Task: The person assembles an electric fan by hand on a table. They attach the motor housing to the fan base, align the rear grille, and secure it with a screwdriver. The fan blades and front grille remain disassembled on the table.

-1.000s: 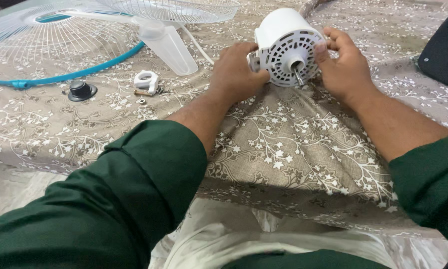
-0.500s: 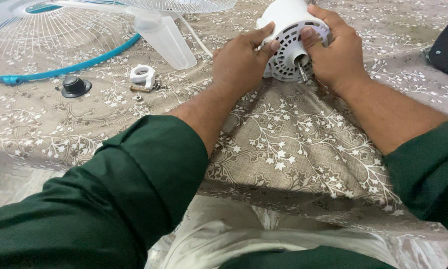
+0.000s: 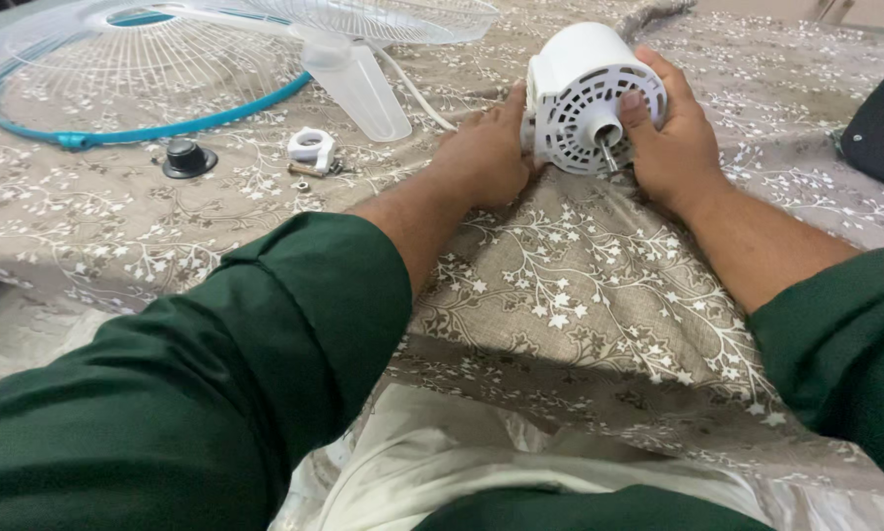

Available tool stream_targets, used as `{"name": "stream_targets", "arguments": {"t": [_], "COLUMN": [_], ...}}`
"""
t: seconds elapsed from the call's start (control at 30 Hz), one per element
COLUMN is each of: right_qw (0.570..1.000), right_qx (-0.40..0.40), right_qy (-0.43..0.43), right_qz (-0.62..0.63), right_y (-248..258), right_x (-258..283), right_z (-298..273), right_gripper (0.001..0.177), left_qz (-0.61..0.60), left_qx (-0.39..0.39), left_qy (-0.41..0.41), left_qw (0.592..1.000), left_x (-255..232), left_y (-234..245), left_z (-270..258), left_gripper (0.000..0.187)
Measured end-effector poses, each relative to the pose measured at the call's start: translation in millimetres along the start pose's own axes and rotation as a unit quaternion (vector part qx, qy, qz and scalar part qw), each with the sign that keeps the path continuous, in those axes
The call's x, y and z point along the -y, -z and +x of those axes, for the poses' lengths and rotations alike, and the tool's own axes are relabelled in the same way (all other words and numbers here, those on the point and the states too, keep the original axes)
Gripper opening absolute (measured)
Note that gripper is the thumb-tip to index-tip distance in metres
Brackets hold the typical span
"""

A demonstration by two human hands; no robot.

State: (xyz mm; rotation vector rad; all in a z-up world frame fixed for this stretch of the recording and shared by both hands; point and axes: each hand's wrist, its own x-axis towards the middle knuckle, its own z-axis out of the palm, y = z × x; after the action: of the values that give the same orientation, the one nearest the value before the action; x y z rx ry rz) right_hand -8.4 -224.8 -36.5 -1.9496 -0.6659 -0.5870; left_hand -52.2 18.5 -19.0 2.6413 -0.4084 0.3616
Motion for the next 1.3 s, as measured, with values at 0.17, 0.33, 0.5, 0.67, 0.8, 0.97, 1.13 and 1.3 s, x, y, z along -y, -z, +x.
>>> {"name": "stream_targets", "arguments": {"t": [0.17,0.33,0.5,0.67,0.8,0.97,1.13,1.3], "right_qw": [1.000,0.989,0.926,0.908,0.914,0.842,0.838,0.844], "right_qx": [0.002,-0.037,-0.132,0.022,0.215,0.418,0.424,0.412], "right_qy": [-0.012,0.041,0.252,0.347,0.238,0.050,0.058,0.084], "right_qz": [0.003,-0.134,-0.249,-0.234,-0.249,-0.337,-0.338,-0.333], "right_y": [-1,6,4,-44,-91,-127,-128,-119], "right_x": [7,26,66,117,144,150,148,156], "right_z": [-1,-1,13,14,-4,-23,-19,-16], "right_gripper": [0.064,0.084,0.067,0.041,0.058,0.081,0.085,0.079], "left_qz": [0.092,0.129,0.070,0.095,0.138,0.132,0.140,0.130], "left_qx": [0.128,0.174,0.052,-0.075,-0.070,0.073,0.096,0.106], "left_qy": [-0.011,0.003,-0.013,0.057,0.095,0.188,0.223,0.216], "left_qw": [0.987,0.976,0.996,0.991,0.983,0.971,0.960,0.962], "left_x": [10,30,52,83,110,124,121,112], "left_y": [39,75,90,106,116,100,98,108], "left_z": [-28,-60,-72,-83,-96,-109,-109,-112], "left_gripper": [0.093,0.077,0.066,0.057,0.073,0.087,0.088,0.090]}}
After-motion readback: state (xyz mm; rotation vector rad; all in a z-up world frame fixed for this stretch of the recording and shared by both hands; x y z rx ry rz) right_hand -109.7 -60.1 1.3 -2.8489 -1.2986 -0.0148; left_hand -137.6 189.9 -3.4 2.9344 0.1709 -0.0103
